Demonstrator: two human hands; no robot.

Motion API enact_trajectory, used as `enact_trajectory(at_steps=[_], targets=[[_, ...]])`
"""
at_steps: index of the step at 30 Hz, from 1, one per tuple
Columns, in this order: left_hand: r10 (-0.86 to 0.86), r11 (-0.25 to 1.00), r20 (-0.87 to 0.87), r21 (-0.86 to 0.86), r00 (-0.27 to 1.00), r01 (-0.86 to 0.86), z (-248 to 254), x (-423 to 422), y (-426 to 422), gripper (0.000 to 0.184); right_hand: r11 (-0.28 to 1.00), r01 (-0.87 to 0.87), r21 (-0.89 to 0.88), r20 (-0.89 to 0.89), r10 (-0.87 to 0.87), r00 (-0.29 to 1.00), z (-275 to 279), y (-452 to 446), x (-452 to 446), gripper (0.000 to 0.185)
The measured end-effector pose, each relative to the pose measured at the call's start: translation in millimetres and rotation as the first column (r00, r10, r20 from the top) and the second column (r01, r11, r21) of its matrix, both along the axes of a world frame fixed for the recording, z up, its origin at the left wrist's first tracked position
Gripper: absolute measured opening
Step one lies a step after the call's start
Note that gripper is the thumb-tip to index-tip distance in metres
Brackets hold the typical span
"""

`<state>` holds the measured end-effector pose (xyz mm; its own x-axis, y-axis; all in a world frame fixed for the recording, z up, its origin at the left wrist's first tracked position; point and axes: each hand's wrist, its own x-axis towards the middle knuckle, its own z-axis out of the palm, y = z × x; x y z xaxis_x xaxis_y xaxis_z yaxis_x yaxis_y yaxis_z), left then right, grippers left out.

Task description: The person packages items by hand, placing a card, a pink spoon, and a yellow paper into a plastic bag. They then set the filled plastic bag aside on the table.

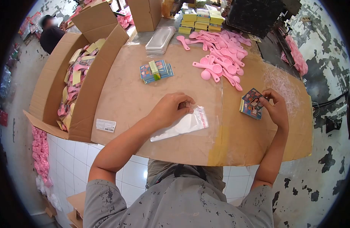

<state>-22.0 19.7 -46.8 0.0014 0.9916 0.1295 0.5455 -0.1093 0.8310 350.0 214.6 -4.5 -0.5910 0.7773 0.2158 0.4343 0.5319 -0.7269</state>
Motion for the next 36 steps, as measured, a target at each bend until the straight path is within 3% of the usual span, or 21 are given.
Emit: enact_trajectory(at_steps=[3, 5, 7, 10, 12, 15, 18, 21, 22, 25, 28, 31, 34, 36], targets=[[-0.044, 0.988, -0.118, 0.144, 0.992, 0.061, -7.5, 1.3, 0.8, 0.015, 0.971, -0.188, -0.150, -0.230, 0.151, 0.961, -1.4, -18.3, -19.2, 0.010], [-0.040, 0.992, -0.067, 0.120, 0.997, 0.048, -4.4, 5.2, 0.0, 0.014, 0.898, -0.390, -0.203, -0.388, 0.292, 0.874, -9.0, -44.2, -46.8, 0.011], [-0.036, 0.995, -0.035, 0.088, 0.999, 0.039, 0.2, 7.7, -1.1, 0.013, 0.808, -0.553, -0.203, -0.380, 0.456, 0.805, -14.0, -69.8, -77.5, 0.015], [-0.021, 1.000, 0.005, 0.015, 1.000, 0.021, 5.9, 8.6, -2.2, 0.011, 0.744, -0.646, -0.169, -0.097, 0.640, 0.762, -12.6, -93.9, -107.9, 0.010], [0.010, 0.999, 0.056, -0.051, 0.998, -0.007, 8.4, 6.9, -2.5, 0.010, 0.775, -0.613, -0.151, -0.059, 0.612, 0.789, -17.9, -97.9, -111.6, 0.013], [-0.022, 0.996, 0.248, 0.091, 0.969, 0.000, -7.5, 2.9, 2.2, 0.012, 0.792, -0.605, -0.087, -0.045, 0.603, 0.796, -23.2, -95.1, -111.4, 0.018], [-0.055, 0.994, 0.534, 0.113, 0.844, -0.007, -8.2, 3.3, 5.8, 0.016, 0.776, -0.630, -0.024, -0.070, 0.628, 0.775, -28.3, -90.7, -111.4, 0.021], [0.001, 1.000, 0.662, -0.009, 0.750, 0.006, 4.4, -2.6, 2.5, 0.022, 0.803, -0.594, -0.043, -0.144, 0.583, 0.800, -32.8, -90.0, -109.9, 0.021], [-0.005, 1.000, 0.682, -0.007, 0.731, 0.013, 8.9, -4.5, 1.6, 0.024, 0.819, -0.571, -0.062, -0.173, 0.555, 0.814, -33.2, -88.6, -108.4, 0.021], [-0.024, 1.000, 0.724, 0.005, 0.689, 0.030, 16.4, -6.5, -0.8, 0.032, 0.952, -0.255, -0.166, -0.110, 0.239, 0.965, -30.9, -80.8, -99.3, 0.024], [-0.050, 0.999, 0.697, 0.029, 0.715, 0.041, 16.3, -1.5, -1.1, 0.037, 0.920, -0.213, -0.330, -0.453, 0.043, 0.890, -30.5, -81.4, -107.6, 0.027], [-0.052, 0.999, 0.634, 0.042, 0.771, 0.033, 12.8, 10.1, -4.9, 0.039, 0.941, -0.211, -0.265, -0.555, 0.031, 0.831, -23.8, -84.0, -110.9, 0.032], [-0.021, 1.000, 0.618, 0.000, 0.786, 0.027, 17.1, 17.9, -7.3, 0.040, 0.958, -0.204, -0.200, -0.541, 0.065, 0.838, -25.8, -88.7, -114.4, 0.034], [0.000, 0.999, 0.613, -0.032, 0.790, 0.025, 20.3, 19.6, -9.7, 0.041, 0.963, -0.268, -0.035, -0.346, 0.240, 0.907, -19.6, -87.1, -110.9, 0.038]])
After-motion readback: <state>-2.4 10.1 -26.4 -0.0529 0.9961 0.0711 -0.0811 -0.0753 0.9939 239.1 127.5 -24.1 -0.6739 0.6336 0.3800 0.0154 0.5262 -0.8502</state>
